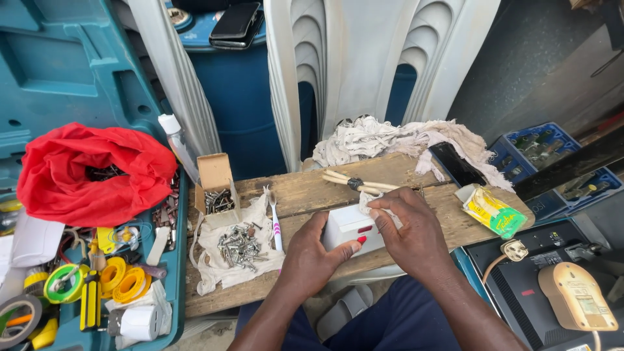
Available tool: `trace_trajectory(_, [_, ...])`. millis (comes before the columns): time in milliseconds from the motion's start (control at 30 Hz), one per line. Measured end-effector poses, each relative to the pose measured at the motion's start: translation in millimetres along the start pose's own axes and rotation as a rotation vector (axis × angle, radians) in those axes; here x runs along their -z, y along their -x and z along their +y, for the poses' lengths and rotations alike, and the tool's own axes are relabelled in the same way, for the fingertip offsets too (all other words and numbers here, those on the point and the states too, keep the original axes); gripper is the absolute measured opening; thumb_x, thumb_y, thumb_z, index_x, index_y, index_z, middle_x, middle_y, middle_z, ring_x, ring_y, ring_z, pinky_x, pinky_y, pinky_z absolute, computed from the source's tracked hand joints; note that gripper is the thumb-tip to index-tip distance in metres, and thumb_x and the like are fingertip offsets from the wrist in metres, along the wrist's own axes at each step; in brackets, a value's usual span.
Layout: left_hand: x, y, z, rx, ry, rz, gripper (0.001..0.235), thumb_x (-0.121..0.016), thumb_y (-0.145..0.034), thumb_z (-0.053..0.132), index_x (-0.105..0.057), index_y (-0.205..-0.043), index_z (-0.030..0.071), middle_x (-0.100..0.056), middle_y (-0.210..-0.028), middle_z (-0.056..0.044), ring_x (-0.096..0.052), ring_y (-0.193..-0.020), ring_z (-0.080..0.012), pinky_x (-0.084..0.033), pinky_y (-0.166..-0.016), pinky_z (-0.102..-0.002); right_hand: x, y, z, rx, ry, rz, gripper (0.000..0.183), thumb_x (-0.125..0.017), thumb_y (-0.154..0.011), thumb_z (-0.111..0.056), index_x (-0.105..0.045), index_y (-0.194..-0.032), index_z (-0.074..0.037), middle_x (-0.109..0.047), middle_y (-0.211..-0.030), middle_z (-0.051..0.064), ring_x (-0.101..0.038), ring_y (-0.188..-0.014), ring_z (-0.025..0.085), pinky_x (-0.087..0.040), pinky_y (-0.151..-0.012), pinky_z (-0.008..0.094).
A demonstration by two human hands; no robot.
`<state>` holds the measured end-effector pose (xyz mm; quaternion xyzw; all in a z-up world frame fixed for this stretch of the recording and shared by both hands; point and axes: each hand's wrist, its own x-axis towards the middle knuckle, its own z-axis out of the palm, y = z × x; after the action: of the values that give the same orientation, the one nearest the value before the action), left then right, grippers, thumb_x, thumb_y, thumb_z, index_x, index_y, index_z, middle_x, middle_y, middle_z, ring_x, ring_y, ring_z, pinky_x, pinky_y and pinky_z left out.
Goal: The person cleans a white power outlet extension and its cable by hand and using a white cloth.
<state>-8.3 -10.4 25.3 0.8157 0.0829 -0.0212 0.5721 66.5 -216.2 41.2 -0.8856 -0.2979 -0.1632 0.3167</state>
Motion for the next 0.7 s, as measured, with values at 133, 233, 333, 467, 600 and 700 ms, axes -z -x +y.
trace_trajectory(133, [16.4, 15.9, 32.3, 0.055, 0.128, 0.104, 0.059, -0.084, -0.076, 0.050, -0.070, -0.126, 0.022, -0.081, -0.110, 0.002, -0.073, -0.093, -0.0150, -0.055, -0.074, -0.032, 6.7, -16.3, -24.1, -0.354, -0.223, -0.038, 0.025, -0.070, -0.098, -0.035, -0.085, -0.112, -0.019, -0.070, -0.101, -0.003, -0.069, -0.099, 0.012, -0.052, -0.075, 0.028])
trace_trajectory(233, [22.5, 20.3, 30.2, 0.056, 0.115, 0.033, 0.115, -0.087, -0.066, 0.052, -0.036, -0.167, 0.032, -0.073, -0.139, -0.001, -0.074, -0.111, -0.0177, -0.058, -0.090, -0.034, -5.7, -19.6, -18.0, -0.353, -0.255, 0.001, 0.028, -0.068, -0.099, -0.036, -0.083, -0.114, -0.018, -0.068, -0.102, -0.001, -0.070, -0.098, 0.012, -0.053, -0.078, 0.029])
trace_trajectory(333, [18.2, 21.5, 13.7, -0.139, 0.111, -0.109, 0.156, -0.093, -0.050, 0.060, -0.003, -0.172, 0.027, -0.022, -0.179, -0.008, -0.035, -0.158, -0.0245, -0.040, -0.119, -0.043, -12.1, -20.5, -15.3, -0.373, -0.286, 0.072, 0.024, -0.068, -0.101, -0.032, -0.083, -0.114, -0.018, -0.069, -0.105, -0.001, -0.071, -0.104, 0.015, -0.052, -0.089, 0.033])
trace_trajectory(467, [13.0, 5.0, -0.7, -0.213, 0.054, -0.057, 0.133, -0.096, -0.062, 0.048, -0.013, -0.163, 0.022, -0.043, -0.163, -0.010, -0.052, -0.140, -0.0271, -0.050, -0.104, -0.041, -10.0, -22.1, -25.5, -0.498, -0.359, 0.039, 0.027, -0.068, -0.099, -0.028, -0.081, -0.121, -0.018, -0.072, -0.117, -0.002, -0.072, -0.105, 0.013, -0.057, -0.077, 0.029])
trace_trajectory(600, [9.4, -4.0, -12.9, -0.380, 0.202, -0.001, 0.114, -0.096, -0.065, 0.044, -0.029, -0.153, 0.018, -0.045, -0.157, -0.014, -0.059, -0.133, -0.0279, -0.057, -0.100, -0.041, 5.4, -16.3, -54.6, -0.509, -0.467, 0.009, 0.044, -0.065, -0.097, -0.036, -0.075, -0.136, -0.017, -0.074, -0.128, 0.001, -0.070, -0.116, 0.015, -0.060, -0.085, 0.032])
trace_trajectory(700, [3.3, -6.7, -14.2, -0.339, 0.362, -0.039, 0.115, -0.096, -0.068, 0.031, -0.024, -0.157, 0.018, -0.050, -0.158, -0.016, -0.056, -0.140, -0.0265, -0.055, -0.108, -0.039, 7.9, -15.4, -55.7, -0.066, -0.363, -0.009, 0.024, -0.070, -0.101, -0.025, -0.083, -0.119, -0.016, -0.072, -0.100, 0.000, -0.070, -0.091, 0.014, -0.052, -0.078, 0.029])
